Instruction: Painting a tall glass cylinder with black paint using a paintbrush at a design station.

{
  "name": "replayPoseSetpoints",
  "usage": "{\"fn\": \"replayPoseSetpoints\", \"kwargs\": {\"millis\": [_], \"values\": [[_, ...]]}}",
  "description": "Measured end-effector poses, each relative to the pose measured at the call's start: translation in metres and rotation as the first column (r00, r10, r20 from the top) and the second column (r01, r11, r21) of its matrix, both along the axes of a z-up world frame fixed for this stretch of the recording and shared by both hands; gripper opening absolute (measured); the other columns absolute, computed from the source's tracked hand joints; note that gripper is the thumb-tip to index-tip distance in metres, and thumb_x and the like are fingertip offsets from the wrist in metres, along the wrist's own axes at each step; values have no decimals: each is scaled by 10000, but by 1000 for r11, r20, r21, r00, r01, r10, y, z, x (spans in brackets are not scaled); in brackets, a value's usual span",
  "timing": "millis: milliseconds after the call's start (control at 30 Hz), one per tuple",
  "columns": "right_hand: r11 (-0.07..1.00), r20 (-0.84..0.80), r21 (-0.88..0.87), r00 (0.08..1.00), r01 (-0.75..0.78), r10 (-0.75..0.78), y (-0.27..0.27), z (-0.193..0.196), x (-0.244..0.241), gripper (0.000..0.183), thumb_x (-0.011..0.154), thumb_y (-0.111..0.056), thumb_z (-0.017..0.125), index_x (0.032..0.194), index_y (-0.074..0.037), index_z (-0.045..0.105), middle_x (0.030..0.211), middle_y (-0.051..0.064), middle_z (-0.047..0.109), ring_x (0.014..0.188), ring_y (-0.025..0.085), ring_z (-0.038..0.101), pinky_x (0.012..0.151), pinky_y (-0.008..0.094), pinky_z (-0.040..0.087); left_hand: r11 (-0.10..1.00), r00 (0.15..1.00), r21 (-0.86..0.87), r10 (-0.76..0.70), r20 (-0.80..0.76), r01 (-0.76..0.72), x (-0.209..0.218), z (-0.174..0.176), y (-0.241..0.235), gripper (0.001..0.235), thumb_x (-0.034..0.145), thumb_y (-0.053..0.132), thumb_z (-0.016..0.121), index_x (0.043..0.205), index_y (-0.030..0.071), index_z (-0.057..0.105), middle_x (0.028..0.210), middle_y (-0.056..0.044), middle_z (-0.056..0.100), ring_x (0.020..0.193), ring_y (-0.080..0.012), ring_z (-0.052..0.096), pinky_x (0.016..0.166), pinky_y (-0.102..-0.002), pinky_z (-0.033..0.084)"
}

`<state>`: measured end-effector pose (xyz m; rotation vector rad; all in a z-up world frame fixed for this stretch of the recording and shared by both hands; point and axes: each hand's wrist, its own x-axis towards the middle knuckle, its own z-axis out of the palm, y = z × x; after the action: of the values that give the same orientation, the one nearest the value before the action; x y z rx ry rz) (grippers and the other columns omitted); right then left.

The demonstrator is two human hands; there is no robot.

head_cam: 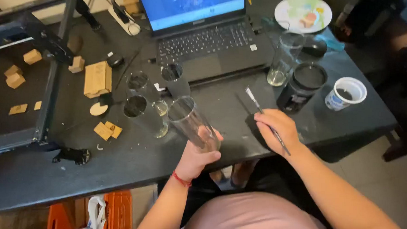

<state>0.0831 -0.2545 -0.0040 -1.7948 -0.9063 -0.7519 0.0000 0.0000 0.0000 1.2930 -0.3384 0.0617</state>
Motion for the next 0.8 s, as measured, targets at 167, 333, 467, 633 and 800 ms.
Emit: {"fn": "replayPoseSetpoints", "kwargs": {"millis": [167,333,467,633,800], "values": [[999,-7,-37,1000,20,-20,-2,-7,2,134,893,-36,674,993,-44,762,966,135,729,803,303,701,721,361,563,998,1000,-55,-11,17,12,3,-12,-1,381,694,85,873,860,92,530,922,-125,652,694,-81,460,620,-236,356],[999,19,-37,1000,25,-24,1,-6,1,118,890,-29,679,976,-47,758,953,134,725,788,309,696,718,359,563,992,999,-129,-8,44,14,0,-17,-3,353,716,77,875,823,91,539,843,-96,632,678,-77,455,630,-220,361],[999,40,-46,999,18,-17,0,-10,-3,106,891,-11,674,966,-36,745,933,149,721,773,327,692,696,366,560,983,996,-181,19,82,-4,-5,-14,-5,346,696,3,855,769,87,527,687,-67,571,745,-174,536,834,-309,456],[999,53,-41,998,29,-27,0,-5,-2,111,887,1,677,963,-33,749,926,149,726,762,317,696,691,365,562,984,991,-180,38,129,-14,-1,-8,-6,364,678,-14,867,717,90,521,634,-36,566,730,-174,542,884,-343,484],[998,65,-53,998,24,-21,-2,-9,-1,113,880,0,684,969,-29,748,926,152,723,766,322,694,681,368,560,983,992,-184,39,123,-16,3,-27,-2,353,693,-1,870,705,78,526,598,-25,529,769,-188,561,899,-373,490]]}}
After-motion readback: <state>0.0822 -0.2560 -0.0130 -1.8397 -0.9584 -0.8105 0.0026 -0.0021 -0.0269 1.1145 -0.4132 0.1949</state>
